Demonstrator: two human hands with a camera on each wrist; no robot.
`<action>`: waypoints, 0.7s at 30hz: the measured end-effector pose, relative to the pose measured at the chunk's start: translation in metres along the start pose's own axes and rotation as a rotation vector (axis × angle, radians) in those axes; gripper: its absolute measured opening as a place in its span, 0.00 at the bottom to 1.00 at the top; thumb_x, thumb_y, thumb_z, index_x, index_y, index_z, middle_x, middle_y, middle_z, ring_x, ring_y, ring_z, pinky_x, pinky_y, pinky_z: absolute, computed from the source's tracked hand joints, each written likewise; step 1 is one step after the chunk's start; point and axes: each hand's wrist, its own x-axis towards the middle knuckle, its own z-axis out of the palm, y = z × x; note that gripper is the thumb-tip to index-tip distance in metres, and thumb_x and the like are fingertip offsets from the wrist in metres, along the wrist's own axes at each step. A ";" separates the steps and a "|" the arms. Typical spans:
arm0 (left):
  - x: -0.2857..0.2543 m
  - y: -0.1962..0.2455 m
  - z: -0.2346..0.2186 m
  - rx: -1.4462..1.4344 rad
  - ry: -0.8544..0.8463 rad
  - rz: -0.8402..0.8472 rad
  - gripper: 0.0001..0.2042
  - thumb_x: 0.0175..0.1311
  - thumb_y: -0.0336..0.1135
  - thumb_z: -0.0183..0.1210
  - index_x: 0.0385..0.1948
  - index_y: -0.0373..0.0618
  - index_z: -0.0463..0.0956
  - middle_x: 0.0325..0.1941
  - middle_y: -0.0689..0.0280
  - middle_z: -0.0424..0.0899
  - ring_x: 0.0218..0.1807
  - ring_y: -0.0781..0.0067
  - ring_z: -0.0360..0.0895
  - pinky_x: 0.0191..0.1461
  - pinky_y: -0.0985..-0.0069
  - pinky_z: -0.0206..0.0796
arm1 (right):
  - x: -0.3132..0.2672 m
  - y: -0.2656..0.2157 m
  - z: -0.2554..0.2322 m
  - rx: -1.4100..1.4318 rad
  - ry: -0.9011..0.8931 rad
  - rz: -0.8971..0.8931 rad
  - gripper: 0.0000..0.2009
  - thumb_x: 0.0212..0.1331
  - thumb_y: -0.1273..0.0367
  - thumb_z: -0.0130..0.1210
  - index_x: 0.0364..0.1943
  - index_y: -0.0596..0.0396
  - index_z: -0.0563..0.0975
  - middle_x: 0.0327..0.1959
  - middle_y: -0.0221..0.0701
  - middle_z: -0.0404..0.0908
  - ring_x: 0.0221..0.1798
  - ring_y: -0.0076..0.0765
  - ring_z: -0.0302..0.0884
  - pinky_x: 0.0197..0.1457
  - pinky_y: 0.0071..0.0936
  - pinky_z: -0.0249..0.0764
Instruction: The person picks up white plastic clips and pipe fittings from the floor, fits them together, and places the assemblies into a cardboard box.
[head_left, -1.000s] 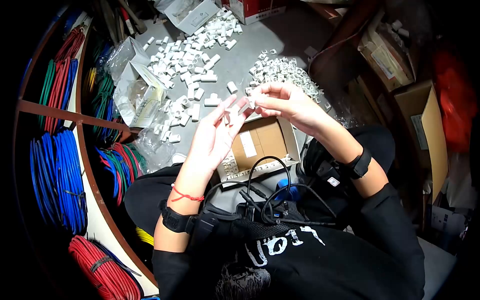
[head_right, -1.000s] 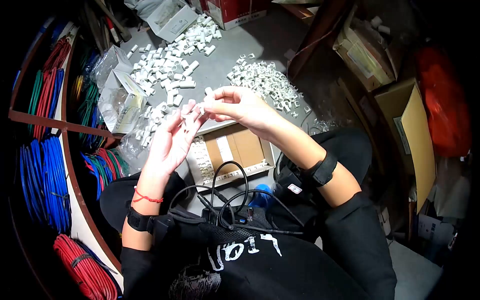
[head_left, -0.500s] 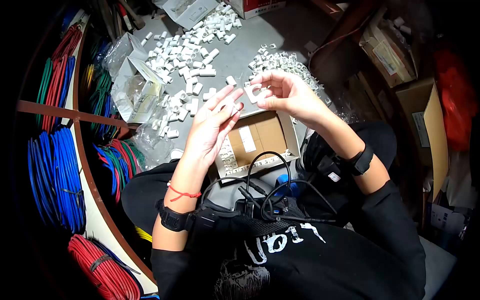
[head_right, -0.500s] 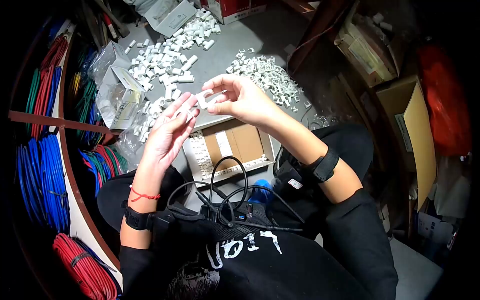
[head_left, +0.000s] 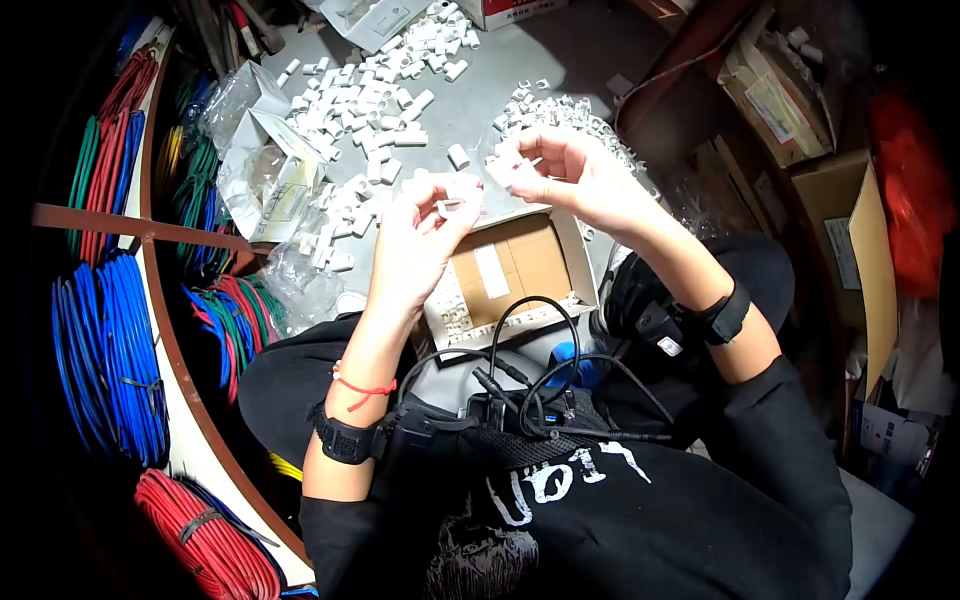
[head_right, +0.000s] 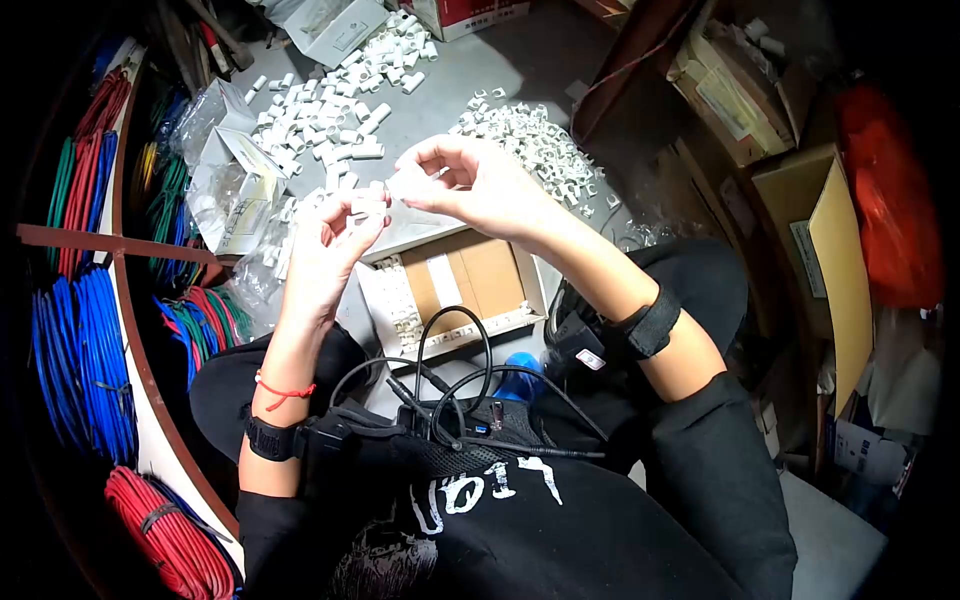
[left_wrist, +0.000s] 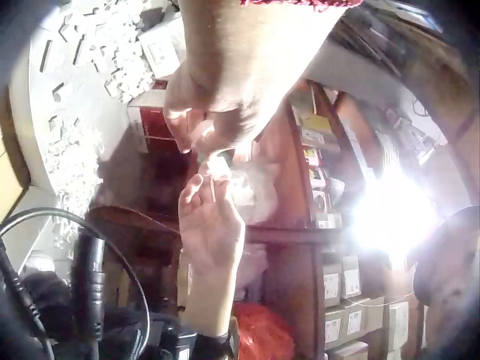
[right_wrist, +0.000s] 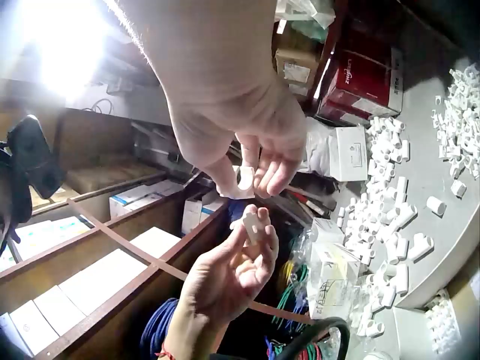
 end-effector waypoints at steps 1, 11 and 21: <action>0.000 0.000 0.000 0.046 -0.009 0.031 0.10 0.51 0.26 0.53 0.37 0.38 0.70 0.32 0.69 0.73 0.34 0.85 0.68 0.40 0.86 0.61 | 0.000 0.000 0.000 0.001 -0.010 0.010 0.15 0.48 0.71 0.54 0.42 0.58 0.69 0.34 0.25 0.72 0.33 0.15 0.68 0.39 0.14 0.66; -0.001 0.003 0.003 0.134 -0.002 0.090 0.09 0.47 0.24 0.56 0.33 0.39 0.71 0.31 0.69 0.74 0.34 0.84 0.71 0.38 0.87 0.62 | 0.002 0.012 0.001 -0.404 0.109 -0.107 0.12 0.43 0.62 0.58 0.23 0.58 0.75 0.13 0.24 0.70 0.17 0.15 0.64 0.22 0.15 0.61; -0.001 0.003 0.001 0.225 -0.001 0.074 0.08 0.47 0.25 0.57 0.30 0.38 0.72 0.29 0.69 0.75 0.32 0.84 0.71 0.37 0.87 0.62 | 0.001 0.009 0.000 -0.563 0.127 -0.221 0.10 0.42 0.63 0.58 0.22 0.56 0.75 0.10 0.25 0.67 0.14 0.16 0.63 0.19 0.15 0.59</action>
